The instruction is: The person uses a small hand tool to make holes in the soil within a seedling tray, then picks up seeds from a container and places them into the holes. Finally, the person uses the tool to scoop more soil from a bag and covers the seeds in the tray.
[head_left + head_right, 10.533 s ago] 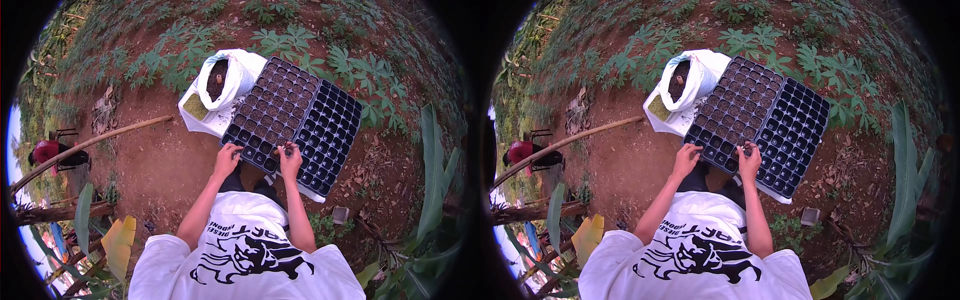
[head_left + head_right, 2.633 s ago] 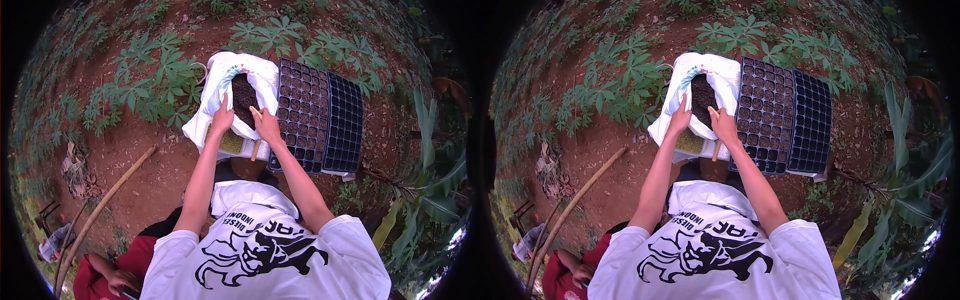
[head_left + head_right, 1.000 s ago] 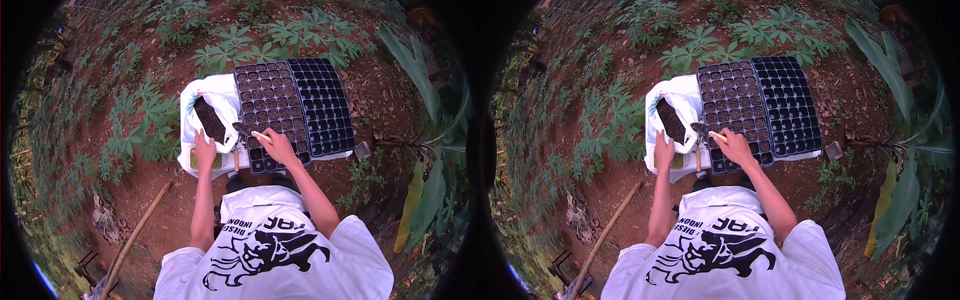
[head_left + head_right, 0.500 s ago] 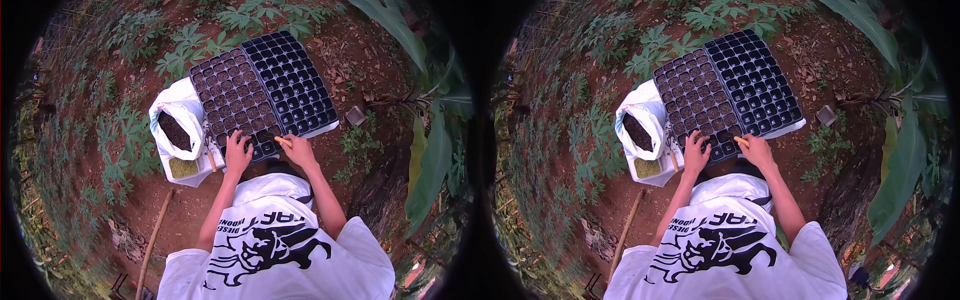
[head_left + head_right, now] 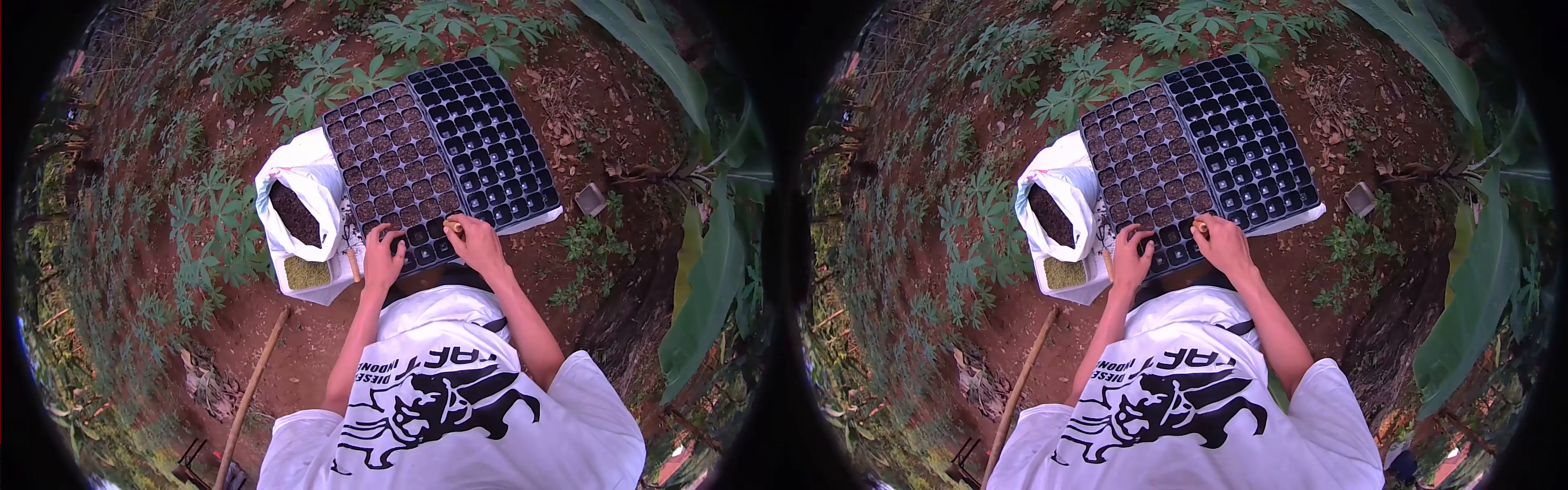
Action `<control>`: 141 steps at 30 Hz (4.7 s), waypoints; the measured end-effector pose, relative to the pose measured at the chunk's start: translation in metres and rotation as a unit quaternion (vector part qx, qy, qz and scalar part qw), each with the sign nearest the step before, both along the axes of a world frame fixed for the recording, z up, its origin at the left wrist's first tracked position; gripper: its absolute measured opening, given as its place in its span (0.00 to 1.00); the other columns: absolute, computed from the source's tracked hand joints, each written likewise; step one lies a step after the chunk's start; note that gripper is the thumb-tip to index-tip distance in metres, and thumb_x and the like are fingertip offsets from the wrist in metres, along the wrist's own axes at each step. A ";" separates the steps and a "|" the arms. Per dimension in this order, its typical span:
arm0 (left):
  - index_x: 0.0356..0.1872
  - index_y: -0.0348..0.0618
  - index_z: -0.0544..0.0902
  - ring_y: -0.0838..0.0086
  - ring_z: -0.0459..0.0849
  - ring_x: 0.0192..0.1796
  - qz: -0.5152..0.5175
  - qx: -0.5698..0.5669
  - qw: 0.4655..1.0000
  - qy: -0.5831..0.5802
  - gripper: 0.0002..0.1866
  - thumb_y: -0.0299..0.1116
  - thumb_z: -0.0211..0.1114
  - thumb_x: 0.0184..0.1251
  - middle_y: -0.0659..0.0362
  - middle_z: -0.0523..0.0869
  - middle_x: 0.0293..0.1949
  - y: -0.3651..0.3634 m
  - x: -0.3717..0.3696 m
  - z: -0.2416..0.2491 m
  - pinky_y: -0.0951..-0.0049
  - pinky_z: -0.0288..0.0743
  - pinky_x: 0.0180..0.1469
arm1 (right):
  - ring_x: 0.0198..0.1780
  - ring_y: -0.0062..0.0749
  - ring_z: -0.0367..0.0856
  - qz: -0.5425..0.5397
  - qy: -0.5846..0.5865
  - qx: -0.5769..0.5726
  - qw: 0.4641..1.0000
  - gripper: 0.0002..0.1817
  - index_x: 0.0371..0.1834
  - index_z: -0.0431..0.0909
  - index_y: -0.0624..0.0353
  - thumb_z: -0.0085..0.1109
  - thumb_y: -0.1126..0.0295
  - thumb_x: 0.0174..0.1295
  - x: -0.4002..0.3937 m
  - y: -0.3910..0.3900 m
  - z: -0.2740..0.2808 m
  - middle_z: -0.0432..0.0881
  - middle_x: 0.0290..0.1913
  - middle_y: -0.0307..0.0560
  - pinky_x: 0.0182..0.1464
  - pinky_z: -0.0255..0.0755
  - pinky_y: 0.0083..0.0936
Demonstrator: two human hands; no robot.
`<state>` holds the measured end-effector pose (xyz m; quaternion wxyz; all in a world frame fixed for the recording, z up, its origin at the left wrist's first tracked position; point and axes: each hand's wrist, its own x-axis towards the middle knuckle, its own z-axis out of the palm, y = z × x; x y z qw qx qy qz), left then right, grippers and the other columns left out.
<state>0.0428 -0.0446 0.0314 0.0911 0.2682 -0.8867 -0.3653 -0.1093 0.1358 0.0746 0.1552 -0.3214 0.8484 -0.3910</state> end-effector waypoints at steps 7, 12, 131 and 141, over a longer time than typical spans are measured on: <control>0.42 0.41 0.89 0.58 0.84 0.53 0.065 -0.026 0.992 0.104 0.08 0.24 0.67 0.63 0.52 0.85 0.47 -0.047 0.032 0.032 0.63 0.76 0.57 | 0.38 0.49 0.88 -0.009 0.007 0.048 0.999 0.11 0.44 0.85 0.62 0.65 0.66 0.64 0.006 -0.009 0.011 0.88 0.38 0.56 0.42 0.80 0.38; 0.40 0.41 0.89 0.61 0.85 0.49 0.162 -0.077 0.974 0.138 0.07 0.23 0.66 0.63 0.55 0.86 0.43 -0.101 0.068 0.032 0.64 0.77 0.55 | 0.32 0.36 0.90 -0.148 -0.086 -0.019 0.985 0.12 0.39 0.84 0.64 0.63 0.64 0.68 0.019 -0.027 0.035 0.89 0.34 0.53 0.35 0.80 0.32; 0.64 0.49 0.81 0.64 0.79 0.60 -0.179 -0.162 0.964 -0.111 0.31 0.39 0.76 0.55 0.61 0.82 0.56 -0.003 -0.017 -0.034 0.46 0.62 0.73 | 0.37 0.57 0.88 -0.152 -0.063 0.059 0.985 0.15 0.44 0.85 0.66 0.63 0.63 0.64 0.032 0.003 -0.012 0.87 0.33 0.65 0.42 0.82 0.44; 0.65 0.51 0.80 0.66 0.79 0.59 -0.188 -0.170 0.959 -0.131 0.33 0.40 0.77 0.55 0.61 0.82 0.53 -0.006 -0.019 -0.030 0.44 0.63 0.73 | 0.37 0.53 0.89 -0.167 -0.043 0.031 0.985 0.14 0.43 0.86 0.67 0.65 0.66 0.63 0.039 -0.004 -0.018 0.88 0.34 0.62 0.40 0.81 0.40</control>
